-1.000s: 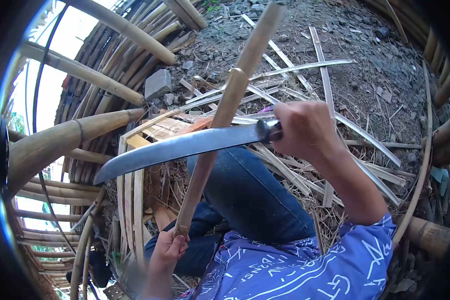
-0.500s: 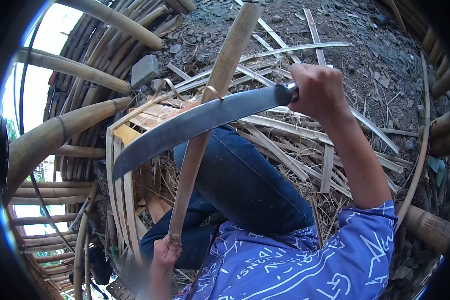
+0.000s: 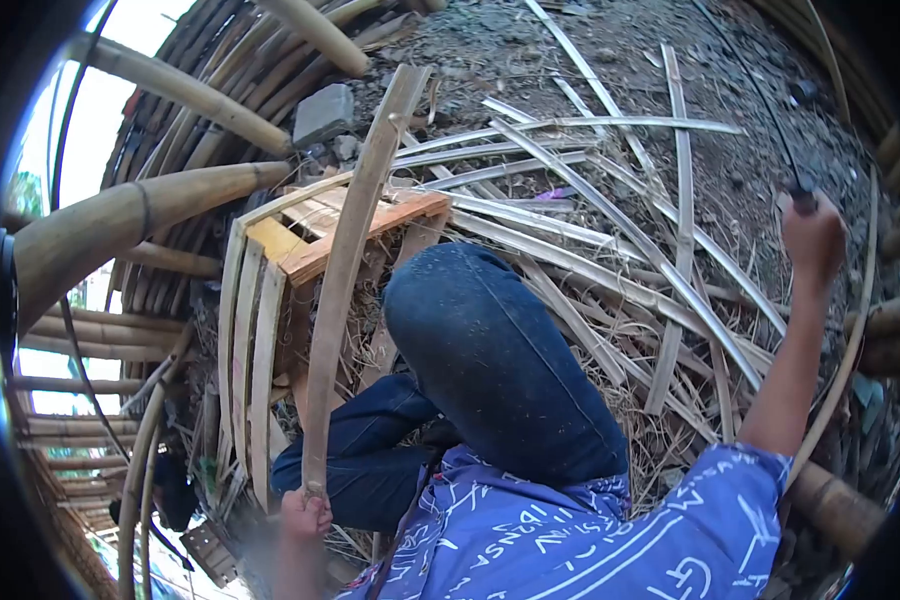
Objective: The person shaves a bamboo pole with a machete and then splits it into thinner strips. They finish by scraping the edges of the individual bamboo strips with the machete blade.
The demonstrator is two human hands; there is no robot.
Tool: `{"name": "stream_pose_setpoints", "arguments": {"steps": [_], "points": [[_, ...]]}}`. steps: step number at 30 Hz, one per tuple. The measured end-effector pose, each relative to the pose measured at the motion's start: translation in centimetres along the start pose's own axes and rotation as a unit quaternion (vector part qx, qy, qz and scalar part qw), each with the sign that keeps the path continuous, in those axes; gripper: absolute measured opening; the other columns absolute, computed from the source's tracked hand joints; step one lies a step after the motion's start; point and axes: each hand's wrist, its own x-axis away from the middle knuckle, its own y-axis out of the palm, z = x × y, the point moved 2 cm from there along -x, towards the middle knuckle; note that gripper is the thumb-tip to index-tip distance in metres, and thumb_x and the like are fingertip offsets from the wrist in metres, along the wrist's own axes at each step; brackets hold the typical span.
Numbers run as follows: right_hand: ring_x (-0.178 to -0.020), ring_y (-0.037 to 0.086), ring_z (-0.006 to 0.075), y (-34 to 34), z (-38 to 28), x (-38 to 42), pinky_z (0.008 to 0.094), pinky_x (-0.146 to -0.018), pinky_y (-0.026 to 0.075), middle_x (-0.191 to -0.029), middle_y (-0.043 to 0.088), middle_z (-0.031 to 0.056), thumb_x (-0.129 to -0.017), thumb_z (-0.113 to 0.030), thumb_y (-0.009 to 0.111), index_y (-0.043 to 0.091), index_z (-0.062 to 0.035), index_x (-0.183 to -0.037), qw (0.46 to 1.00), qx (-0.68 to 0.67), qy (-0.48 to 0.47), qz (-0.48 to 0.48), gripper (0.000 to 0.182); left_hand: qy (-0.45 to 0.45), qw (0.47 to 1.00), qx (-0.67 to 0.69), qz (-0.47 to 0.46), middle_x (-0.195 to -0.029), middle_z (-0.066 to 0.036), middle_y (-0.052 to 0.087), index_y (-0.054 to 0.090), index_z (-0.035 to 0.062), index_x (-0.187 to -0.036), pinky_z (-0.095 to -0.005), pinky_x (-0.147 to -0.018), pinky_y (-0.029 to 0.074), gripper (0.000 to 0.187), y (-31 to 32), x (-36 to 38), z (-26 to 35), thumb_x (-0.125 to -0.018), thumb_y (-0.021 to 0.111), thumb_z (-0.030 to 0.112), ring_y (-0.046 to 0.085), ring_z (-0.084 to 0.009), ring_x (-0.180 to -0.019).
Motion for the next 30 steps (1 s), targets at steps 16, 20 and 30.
{"name": "stream_pose_setpoints", "arguments": {"steps": [16, 20, 30], "points": [[-0.052, 0.06, 0.0297, -4.4, -18.0, 9.4, 0.039, -0.05, 0.047, -0.057, 0.058, 0.0118, -0.063, -0.01, 0.066, 0.055, -0.0067, -0.064, 0.908, -0.327, -0.244, -0.1, 0.011, 0.065, 0.991, -0.099, -0.061, -0.056, -0.002, 0.051, 0.057, -0.0023, -0.082, -0.0213, -0.041, 0.036, 0.018, 4.7, -2.2, 6.6, -0.093, 0.052, 0.01, 0.047, -0.0061, -0.047], [-0.058, 0.063, 0.0322, -2.0, -17.2, 8.4, 0.0414, -0.055, 0.049, -0.06, 0.06, 0.0129, -0.059, -0.014, 0.068, 0.057, -0.0069, -0.066, 0.925, -0.295, -0.205, -0.124, 0.015, 0.103, 0.979, -0.166, -0.051, -0.057, -0.003, 0.056, 0.059, -0.0027, -0.082, -0.023, -0.044, 0.042, 0.013, 5.3, -1.7, 2.9, -0.09, 0.055, 0.006, 0.054, -0.0085, -0.049], [-0.064, 0.066, 0.0328, 5.1, -11.6, 5.3, 0.0444, -0.058, 0.052, -0.068, 0.065, 0.0157, -0.068, -0.017, 0.067, 0.064, -0.0077, -0.074, 0.963, -0.226, -0.044, -0.141, 0.011, 0.091, 0.989, -0.116, -0.031, -0.053, -0.001, 0.052, 0.059, -0.0021, -0.081, -0.023, -0.043, 0.041, 0.018, 4.3, 0.0, -2.1, -0.092, 0.054, 0.011, 0.052, -0.0079, -0.045]]}}
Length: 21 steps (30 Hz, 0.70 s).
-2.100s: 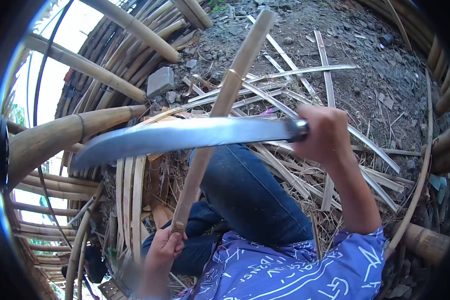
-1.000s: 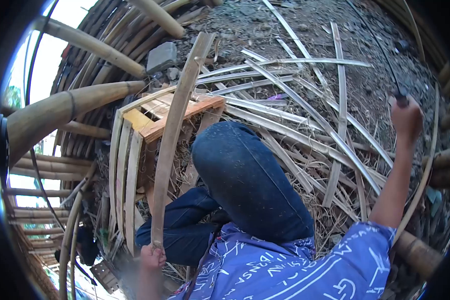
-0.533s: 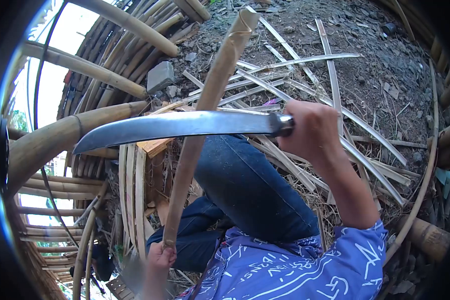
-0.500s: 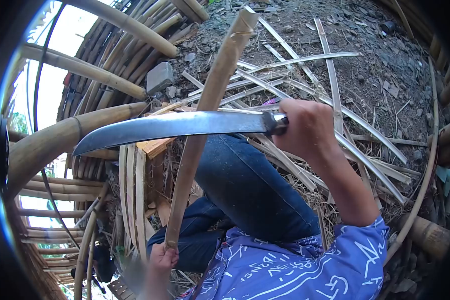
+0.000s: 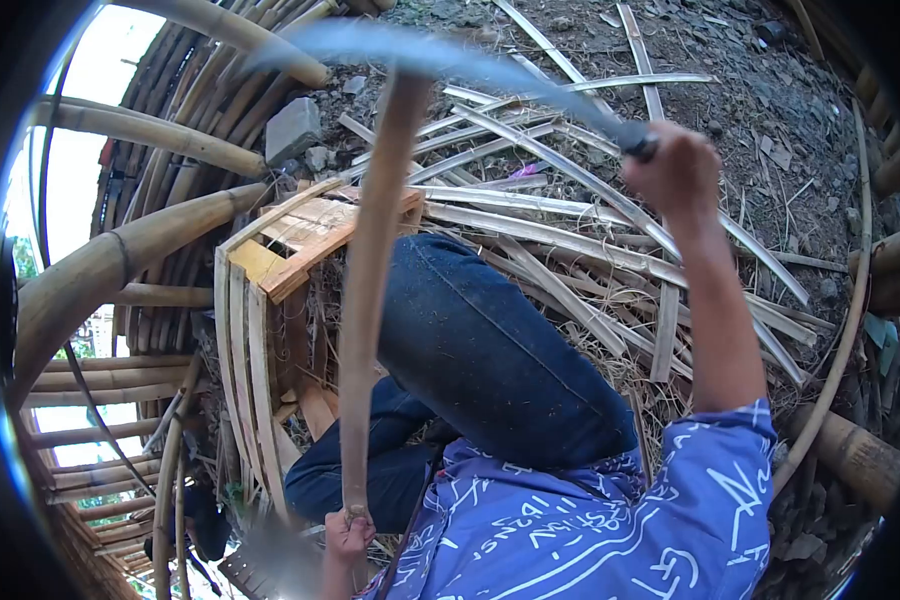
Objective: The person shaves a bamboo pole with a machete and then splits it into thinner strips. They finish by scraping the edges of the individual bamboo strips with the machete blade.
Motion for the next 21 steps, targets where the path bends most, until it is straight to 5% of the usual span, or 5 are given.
{"name": "stream_pose_setpoints", "arguments": {"steps": [4, 8, 12, 14, 21], "points": [[-0.068, 0.066, 0.0367, -2.9, 5.0, -0.2, 0.0477, -0.065, 0.051, -0.07, 0.066, 0.0181, -0.075, -0.017, 0.063, 0.066, -0.0035, -0.077, 0.986, 0.127, 0.043, 0.101, 0.014, -0.064, 0.992, 0.099, 0.05, -0.054, -0.003, 0.046, 0.052, -0.0012, -0.076, -0.0233, -0.038, 0.036, 0.034, 0.0, 1.2, 0.1, -0.096, 0.055, 0.025, 0.046, -0.0086, -0.045], [-0.06, 0.064, 0.0314, -2.7, 4.7, 3.2, 0.0425, -0.06, 0.049, -0.065, 0.064, 0.0155, -0.075, -0.015, 0.064, 0.063, -0.0027, -0.073, 0.994, 0.051, 0.021, 0.095, 0.013, -0.058, 0.994, 0.093, 0.002, -0.053, -0.002, 0.046, 0.052, -0.0015, -0.077, -0.0225, -0.038, 0.035, 0.035, -0.1, 0.3, 1.1, -0.095, 0.055, 0.027, 0.045, -0.0084, -0.044], [-0.048, 0.051, 0.0108, -1.9, -1.4, 5.1, 0.0285, -0.048, 0.039, -0.053, 0.054, 0.0015, -0.074, -0.008, 0.067, 0.061, -0.0047, -0.067, 0.979, -0.199, -0.035, 0.028, 0.01, -0.052, 0.995, 0.09, -0.006, -0.055, -0.002, 0.05, 0.056, -0.003, -0.078, -0.0231, -0.041, 0.038, 0.019, -1.2, -1.0, 2.4, -0.093, 0.05, 0.008, 0.046, -0.0075, -0.045], [-0.048, 0.048, 0.0076, -1.0, -4.6, 5.3, 0.0264, -0.046, 0.035, -0.052, 0.051, -0.0028, -0.077, -0.01, 0.07, 0.059, -0.0044, -0.067, 0.945, -0.324, -0.01, -0.049, 0.016, -0.033, 0.997, 0.063, -0.012, -0.055, -0.002, 0.05, 0.056, -0.003, -0.078, -0.023, -0.041, 0.039, 0.019, -1.5, -1.8, 3.4, -0.092, 0.05, 0.008, 0.047, -0.0076, -0.045], [-0.051, 0.04, 0.0001, 0.0, -13.6, 4.3, 0.0192, -0.047, 0.03, -0.057, 0.046, -0.0084, -0.081, -0.016, 0.074, 0.065, 0.0013, -0.104, 0.816, -0.569, 0.001, -0.101, 0.03, -0.011, 0.999, 0.022, -0.04, -0.055, -0.001, 0.05, 0.057, -0.0023, -0.08, -0.023, -0.041, 0.038, 0.016, -1.8, -3.1, 5.1, -0.092, 0.051, 0.006, 0.046, -0.0072, -0.045]]}}
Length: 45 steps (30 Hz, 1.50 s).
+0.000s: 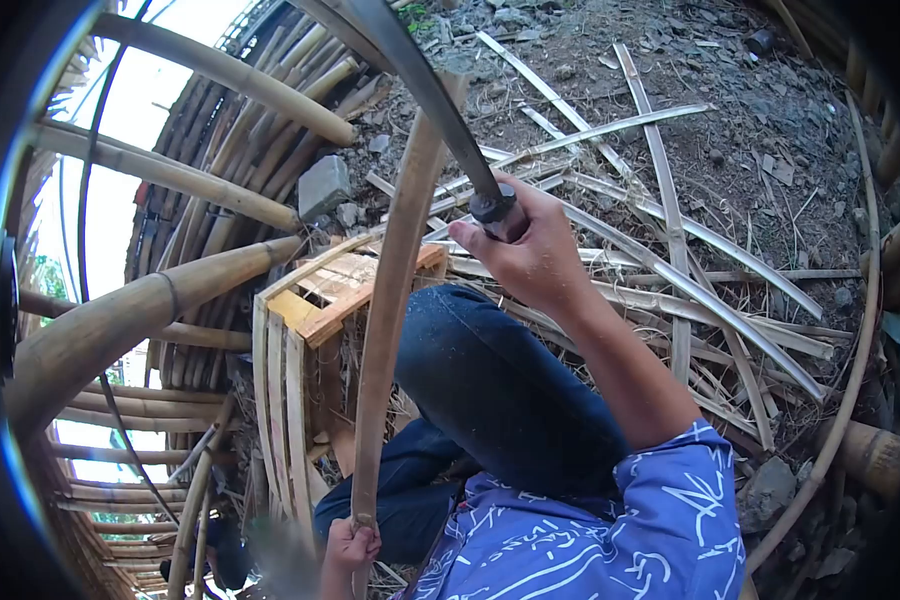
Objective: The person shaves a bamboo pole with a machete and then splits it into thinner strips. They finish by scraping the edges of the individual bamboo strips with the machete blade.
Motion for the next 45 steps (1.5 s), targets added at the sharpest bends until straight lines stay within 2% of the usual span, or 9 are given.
{"name": "stream_pose_setpoints", "arguments": {"steps": [7, 9, 14, 15, 17, 20, 22, 34, 45], "points": [[-0.039, 0.048, 0.0068, -1.3, 1.2, -2.4, 0.0243, -0.037, 0.037, -0.052, 0.052, -0.0012, -0.082, -0.008, 0.067, 0.058, -0.0038, -0.073, 0.991, -0.111, 0.063, -0.029, 0.014, -0.02, 1.0, -0.017, 0.017, -0.055, 0.0, 0.05, 0.059, -0.0017, -0.083, -0.0229, -0.042, 0.038, 0.013, -0.7, -0.3, -0.5, -0.091, 0.053, 0.006, 0.046, -0.0069, -0.045], [-0.039, 0.048, 0.0074, -3.7, 1.7, -3.0, 0.0232, -0.037, 0.038, -0.052, 0.051, 0.0001, -0.081, -0.004, 0.065, 0.052, -0.0065, -0.072, 0.994, -0.075, 0.077, 0.008, 0.015, 0.012, 0.992, -0.117, 0.039, -0.057, 0.0, 0.053, 0.061, -0.001, -0.084, -0.0226, -0.042, 0.038, 0.011, -2.6, -0.1, -1.4, -0.09, 0.054, 0.006, 0.048, -0.0066, -0.046], [-0.04, 0.046, 0.0074, -12.4, 2.8, -3.4, 0.0215, -0.038, 0.037, -0.055, 0.05, -0.0003, -0.076, -0.009, 0.065, 0.054, -0.0085, -0.071, 0.974, 0.047, 0.082, 0.208, 0.012, -0.095, 0.974, 0.048, 0.2, -0.055, 0.001, 0.048, 0.055, 0.0012, -0.086, -0.0226, -0.039, 0.034, 0.018, -7.3, 2.5, -4.0, -0.096, 0.051, 0.016, 0.043, -0.0068, -0.042], [-0.04, 0.046, 0.0068, -13.8, 2.9, -3.1, 0.021, -0.038, 0.036, -0.056, 0.05, -0.0007, -0.076, -0.008, 0.065, 0.058, -0.005, -0.078, 0.966, 0.071, 0.068, 0.239, 0.007, -0.1, 0.968, 0.068, 0.22, -0.055, 0.001, 0.047, 0.053, 0.0018, -0.088, -0.0227, -0.039, 0.034, 0.02, -7.9, 2.9, -3.5, -0.097, 0.05, 0.019, 0.042, -0.0068, -0.042], [-0.041, 0.044, 0.0061, -16.3, 3.4, -2.2, 0.0213, -0.038, 0.034, -0.058, 0.048, -0.0026, -0.078, -0.007, 0.065, 0.06, -0.006, -0.122, 0.952, 0.131, 0.083, 0.265, 0.043, -0.06, 0.974, 0.017, 0.219, -0.056, 0.001, 0.048, 0.053, 0.0019, -0.09, -0.0222, -0.039, 0.035, 0.021, -8.8, 3.1, -2.6, -0.097, 0.05, 0.021, 0.043, -0.0068, -0.043], [-0.041, 0.044, 0.0076, -21.2, 8.6, -1.9, 0.0238, -0.037, 0.036, -0.058, 0.048, -0.0007, -0.077, -0.008, 0.065, 0.054, -0.0073, -0.129, 0.927, 0.191, 0.147, 0.288, 0.053, -0.08, 0.971, -0.039, 0.222, -0.057, 0.0, 0.049, 0.055, 0.0025, -0.087, -0.0219, -0.042, 0.037, 0.018, -8.5, 2.3, 0.9, -0.095, 0.052, 0.018, 0.045, -0.0066, -0.045], [-0.042, 0.045, 0.0082, -18.4, 7.9, -0.8, 0.0234, -0.037, 0.037, -0.059, 0.049, 0.0003, -0.079, -0.008, 0.063, 0.059, -0.0012, -0.107, 0.932, 0.195, 0.131, 0.276, 0.029, -0.078, 0.969, -0.096, 0.213, -0.058, -0.002, 0.051, 0.057, 0.0019, -0.083, -0.0241, -0.044, 0.038, 0.017, -8.9, 1.7, 3.0, -0.093, 0.053, 0.014, 0.047, -0.0084, -0.046], [-0.041, 0.041, 0.0073, -8.4, 3.0, -1.9, 0.0215, -0.037, 0.035, -0.058, 0.045, -0.0006, -0.082, -0.008, 0.063, 0.056, -0.0058, -0.095, 0.984, 0.038, 0.074, 0.158, 0.015, 0.093, 0.908, -0.341, 0.224, -0.077, -0.02, 0.061, 0.06, 0.0013, -0.09, -0.0411, -0.067, 0.045, 0.018, -8.7, -1.2, 14.2, -0.09, 0.058, 0.019, 0.058, -0.0397, -0.075], [-0.04, 0.044, 0.0079, 2.3, -2.1, -2.7, 0.0211, -0.037, 0.037, -0.056, 0.048, 0.0007, -0.083, -0.003, 0.063, 0.049, -0.0058, -0.088, 0.998, -0.039, 0.047, -0.01, 0.015, 0.078, 0.805, -0.522, 0.269, -0.073, -0.024, 0.063, 0.056, 0.0009, -0.09, -0.0476, -0.072, 0.049, 0.039, -8.4, -5.6, 17.8, -0.082, 0.065, 0.037, 0.064, -0.0397, -0.075]]}}
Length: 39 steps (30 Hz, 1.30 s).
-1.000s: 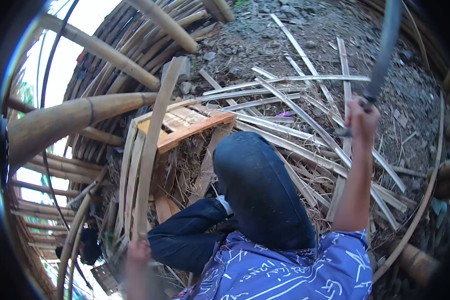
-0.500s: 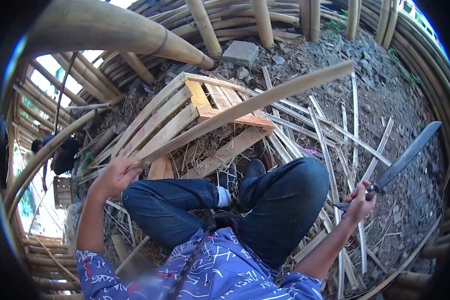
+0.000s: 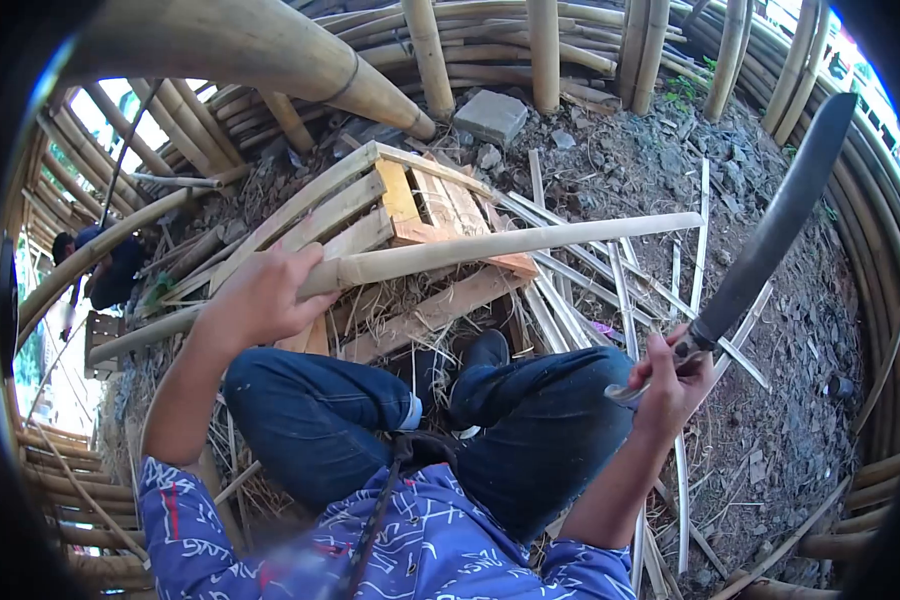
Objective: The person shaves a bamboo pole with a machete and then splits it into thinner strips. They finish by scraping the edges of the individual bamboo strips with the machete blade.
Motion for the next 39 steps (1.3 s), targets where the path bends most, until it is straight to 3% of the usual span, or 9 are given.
{"name": "stream_pose_setpoints", "arguments": {"steps": [14, 18, 20, 21, 22, 24, 28, 32, 39], "points": [[-0.038, 0.047, 0.0103, 9.1, 5.1, 2.5, 0.0222, -0.035, 0.036, -0.054, 0.049, 0.0023, -0.083, -0.002, 0.062, 0.05, -0.0046, -0.087, 0.995, 0.006, 0.093, -0.04, 0.013, 0.057, 0.991, 0.099, 0.074, -0.076, -0.019, 0.064, 0.058, 0.0024, -0.092, -0.0455, -0.065, 0.048, 0.034, 2.9, -8.8, -0.2, -0.076, 0.072, 0.029, 0.064, -0.0378, -0.075], [-0.039, 0.048, 0.0101, 10.9, 5.0, 2.9, 0.0212, -0.037, 0.036, -0.064, 0.057, 0.0083, -0.085, -0.009, 0.066, 0.051, -0.0048, -0.085, 0.995, -0.001, 0.092, -0.042, 0.015, 0.072, 0.975, 0.211, -0.013, -0.067, -0.021, 0.061, 0.062, -0.0013, -0.082, -0.0426, -0.063, 0.051, 0.042, 3.2, -9.7, -1.4, -0.086, 0.064, 0.04, 0.064, -0.0368, -0.067], [-0.04, 0.049, 0.0099, 12.2, 4.0, 3.1, 0.0212, -0.038, 0.037, -0.067, 0.058, 0.0096, -0.086, -0.01, 0.066, 0.051, -0.0049, -0.086, 0.997, -0.007, 0.06, -0.045, 0.016, 0.11, 0.935, 0.275, -0.195, -0.061, -0.016, 0.06, 0.065, -0.0027, -0.084, -0.0381, -0.057, 0.051, 0.051, 4.4, -10.1, -3.0, -0.089, 0.059, 0.048, 0.063, -0.029, -0.057], [-0.04, 0.049, 0.0096, 12.5, 3.8, 2.8, 0.0211, -0.038, 0.037, -0.07, 0.059, 0.0109, -0.087, -0.011, 0.067, 0.051, -0.0049, -0.086, 0.998, -0.019, 0.029, -0.05, 0.017, -0.015, 0.865, 0.362, -0.348, -0.057, -0.009, 0.058, 0.067, -0.0031, -0.087, -0.032, -0.049, 0.049, 0.058, 3.0, -9.8, -2.5, -0.091, 0.055, 0.053, 0.06, -0.0189, -0.049], [-0.04, 0.049, 0.0096, 12.8, 3.8, 2.5, 0.0211, -0.038, 0.037, -0.07, 0.059, 0.0109, -0.087, -0.011, 0.067, 0.051, -0.0049, -0.086, 0.998, -0.017, 0.029, -0.054, 0.017, -0.018, 0.864, 0.366, -0.346, -0.057, -0.009, 0.058, 0.067, -0.0031, -0.087, -0.032, -0.049, 0.049, 0.058, 3.1, -10.0, -2.6, -0.091, 0.055, 0.053, 0.06, -0.0189, -0.049], [-0.041, 0.052, 0.0096, 13.0, 4.0, 2.0, 0.0221, -0.038, 0.04, -0.101, 0.065, 0.0222, -0.086, -0.012, 0.071, 0.049, -0.0029, -0.085, 0.995, -0.098, 0.013, -0.021, 0.024, 0.003, 0.817, 0.418, -0.397, -0.055, -0.006, 0.059, 0.068, -0.0033, -0.087, -0.0281, -0.045, 0.048, 0.058, 3.5, -10.0, -2.6, -0.093, 0.052, 0.052, 0.059, -0.0135, -0.047], [-0.041, 0.047, 0.0109, 14.3, 2.6, 1.7, 0.0246, -0.045, 0.042, -0.057, 0.052, 0.0038, -0.089, -0.012, 0.066, 0.048, -0.0071, -0.088, 0.993, -0.11, 0.03, 0.008, 0.019, 0.011, 0.774, 0.44, -0.454, -0.058, -0.008, 0.061, 0.068, -0.0011, -0.093, -0.0283, -0.048, 0.052, 0.044, 3.1, -10.2, -2.8, -0.095, 0.054, 0.041, 0.063, -0.0148, -0.052], [-0.046, 0.048, 0.0117, 14.4, 2.7, 1.6, 0.0259, -0.046, 0.042, -0.057, 0.048, 0.0026, -0.088, -0.005, 0.061, 0.048, -0.0079, -0.089, 0.989, -0.135, 0.054, 0.037, 0.013, 0.017, 0.762, 0.444, -0.471, -0.055, -0.007, 0.06, 0.066, -0.0046, -0.089, -0.0277, -0.049, 0.053, 0.053, 4.2, -10.0, -2.0, -0.094, 0.054, 0.047, 0.062, -0.0151, -0.05], [-0.048, 0.049, 0.0118, 13.5, 2.9, 1.3, 0.0267, -0.051, 0.046, -0.061, 0.05, 0.0036, -0.085, -0.003, 0.06, 0.049, -0.0043, -0.088, 0.985, -0.123, 0.041, 0.111, 0.011, 0.048, 0.819, 0.433, -0.375, -0.067, -0.011, 0.065, 0.065, -0.0059, -0.088, -0.0271, -0.055, 0.052, 0.037, 3.7, -8.6, -2.2, -0.083, 0.071, 0.03, 0.064, -0.0146, -0.058]]}}
